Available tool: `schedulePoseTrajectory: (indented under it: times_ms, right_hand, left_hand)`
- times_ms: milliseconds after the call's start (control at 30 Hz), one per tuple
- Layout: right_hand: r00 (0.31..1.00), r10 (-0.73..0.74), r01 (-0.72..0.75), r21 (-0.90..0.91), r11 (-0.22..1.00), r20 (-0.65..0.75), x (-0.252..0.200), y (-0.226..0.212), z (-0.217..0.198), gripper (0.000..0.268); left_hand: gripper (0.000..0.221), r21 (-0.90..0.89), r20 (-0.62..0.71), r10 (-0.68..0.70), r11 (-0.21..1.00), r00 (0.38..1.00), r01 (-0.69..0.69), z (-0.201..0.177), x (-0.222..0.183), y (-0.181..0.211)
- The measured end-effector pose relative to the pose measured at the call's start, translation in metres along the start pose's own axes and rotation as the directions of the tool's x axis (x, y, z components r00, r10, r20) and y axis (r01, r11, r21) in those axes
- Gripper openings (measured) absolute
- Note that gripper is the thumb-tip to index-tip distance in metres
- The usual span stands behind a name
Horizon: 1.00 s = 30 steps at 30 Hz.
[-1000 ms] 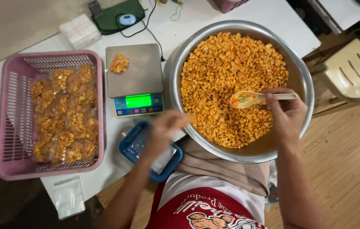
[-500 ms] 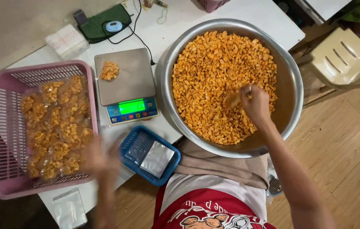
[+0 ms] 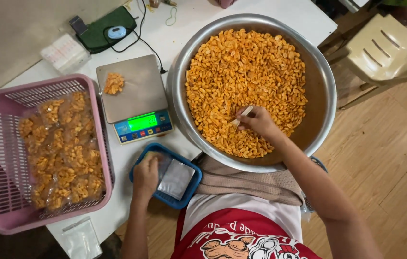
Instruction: Manually portioning and packing snacks from a large bowl into individual plastic bags using a scoop and a digital scale.
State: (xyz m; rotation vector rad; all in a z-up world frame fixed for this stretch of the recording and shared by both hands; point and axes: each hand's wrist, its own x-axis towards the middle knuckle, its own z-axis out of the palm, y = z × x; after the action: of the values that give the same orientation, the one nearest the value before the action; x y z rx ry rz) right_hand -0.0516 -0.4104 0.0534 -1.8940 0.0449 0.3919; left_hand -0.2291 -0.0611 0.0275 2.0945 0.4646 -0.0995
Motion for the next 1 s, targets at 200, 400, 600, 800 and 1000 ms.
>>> schedulePoseTrajectory:
  times_ms: [200, 400, 600, 800, 1000]
  right_hand:
    - [0.986, 0.156, -0.169, 0.393, 0.904, 0.065, -0.002, -0.031, -0.015, 0.019]
    - [0.985, -0.123, 0.148, 0.231, 0.962, -0.12, -0.053, -0.133, -0.038, 0.016]
    - [0.628, -0.778, 0.703, -0.415, 0.577, -0.019, -0.055, -0.103, -0.033, 0.005]
    - [0.428, -0.898, 0.731, -0.623, 0.279, 0.1, -0.057, -0.099, -0.037, 0.016]
    - [0.512, -0.857, 0.639, -0.642, 0.424, -0.056, -0.062, -0.114, -0.048, 0.015]
  left_hand:
    - [0.006, -0.769, 0.269, -0.002, 0.601, 0.963, 0.216, 0.014, -0.003, 0.091]
    - [0.017, -0.733, 0.308, 0.225, 0.675, 0.924, 0.081, 0.06, 0.033, 0.153]
    - [0.047, -0.691, 0.389, 0.338, 0.722, 0.857, 0.029, 0.093, 0.054, 0.191]
    - [0.054, -0.521, 0.438, 0.396, 0.843, 0.807, -0.131, 0.094, 0.066, 0.181]
    - [0.009, -0.61, 0.043, 0.476, 0.709, 0.878, -0.354, 0.106, 0.103, 0.148]
